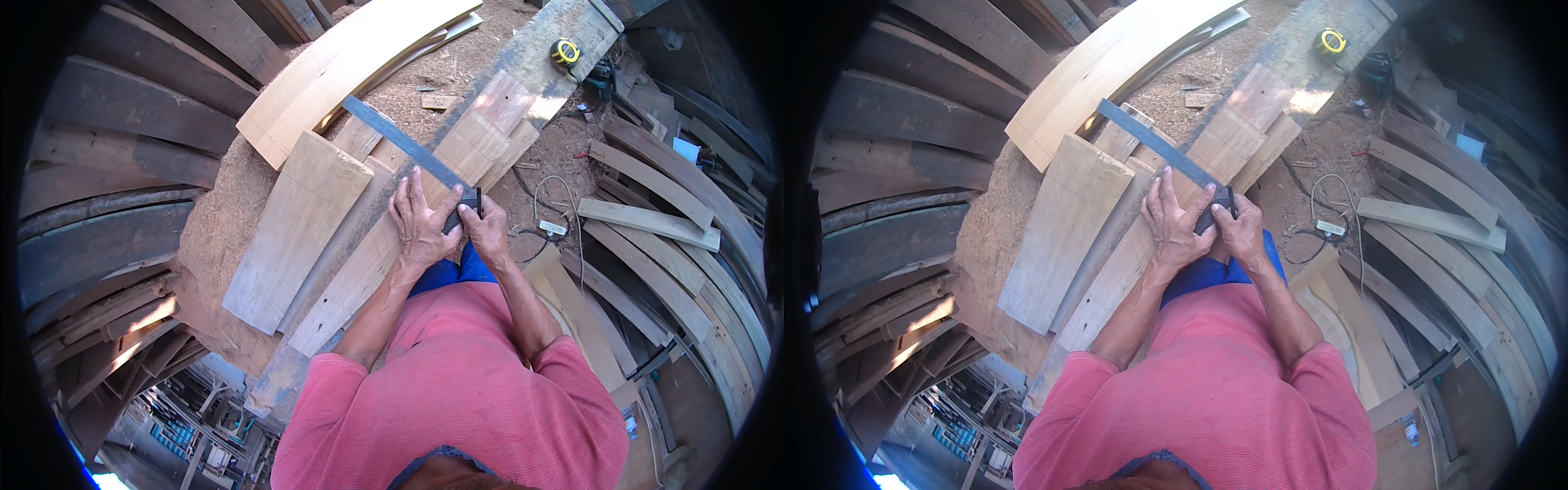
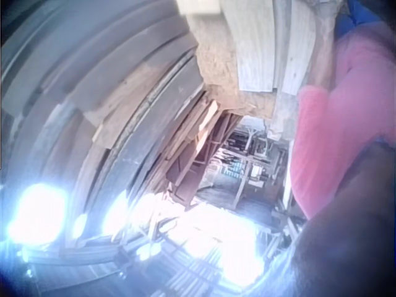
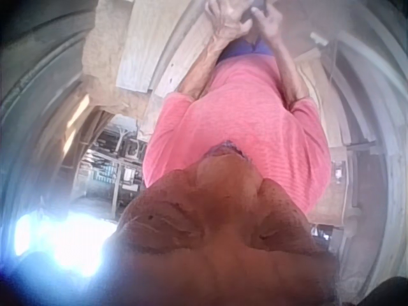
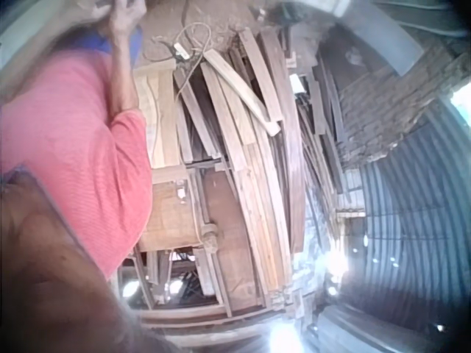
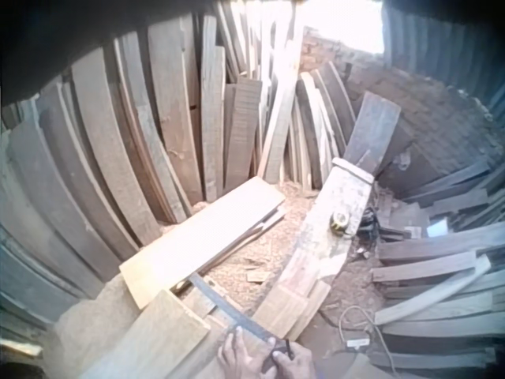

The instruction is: The person uses a try square and pencil to mark lines on a wooden plank, then measures the plank with a tape measure. The person moves the marked plank and handles other pieces of wood in a cluttered workshop.

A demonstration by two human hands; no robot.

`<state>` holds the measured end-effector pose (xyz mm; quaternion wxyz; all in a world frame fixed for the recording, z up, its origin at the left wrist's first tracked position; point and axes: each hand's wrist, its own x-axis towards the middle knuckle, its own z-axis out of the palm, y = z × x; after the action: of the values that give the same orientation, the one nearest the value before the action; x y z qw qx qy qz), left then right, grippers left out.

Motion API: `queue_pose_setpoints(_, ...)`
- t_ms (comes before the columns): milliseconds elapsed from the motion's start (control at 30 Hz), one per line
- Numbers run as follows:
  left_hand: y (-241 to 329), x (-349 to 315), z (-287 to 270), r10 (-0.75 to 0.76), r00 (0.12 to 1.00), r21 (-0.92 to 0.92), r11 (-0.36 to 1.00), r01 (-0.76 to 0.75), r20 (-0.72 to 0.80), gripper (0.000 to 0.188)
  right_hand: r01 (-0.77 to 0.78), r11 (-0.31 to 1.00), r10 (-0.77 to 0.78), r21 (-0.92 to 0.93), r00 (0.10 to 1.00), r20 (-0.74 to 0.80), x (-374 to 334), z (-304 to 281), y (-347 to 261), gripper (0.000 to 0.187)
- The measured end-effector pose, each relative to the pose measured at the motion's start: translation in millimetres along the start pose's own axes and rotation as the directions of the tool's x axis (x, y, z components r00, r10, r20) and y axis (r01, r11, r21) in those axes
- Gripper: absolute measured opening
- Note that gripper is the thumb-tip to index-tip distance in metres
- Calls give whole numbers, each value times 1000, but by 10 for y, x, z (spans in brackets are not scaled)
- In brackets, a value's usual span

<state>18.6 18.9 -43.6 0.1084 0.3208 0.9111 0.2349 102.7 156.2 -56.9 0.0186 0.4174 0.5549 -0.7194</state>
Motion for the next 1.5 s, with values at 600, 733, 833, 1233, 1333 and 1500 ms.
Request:
queue_pose_setpoints(600,-7,5,21,8,1000,26,1000,-7,-20,79,-18,999,17,28,999,40,25,-23,-14,22)
queue_pose_setpoints(733,-7,17,13,7,1000,25,1000,-7,-16,79,-2,1000,1,29,999,34,41,-32,22,21)
queue_pose_setpoints(833,15,9,-3,-10,1000,28,1000,10,6,81,96,945,-108,-313,994,-23,29,-211,-202,21)
queue_pose_setpoints(1233,63,24,-28,-32,999,66,997,31,15,79,593,672,-532,-444,803,267,297,-68,-1075,23)
queue_pose_setpoints(1333,52,23,8,-28,999,61,998,29,-20,76,643,640,-556,-421,766,324,425,-62,-1036,21)
queue_pose_setpoints(1500,46,9,4,-35,999,5,999,35,-23,73,624,546,-433,-559,782,449,188,-461,-1243,16)
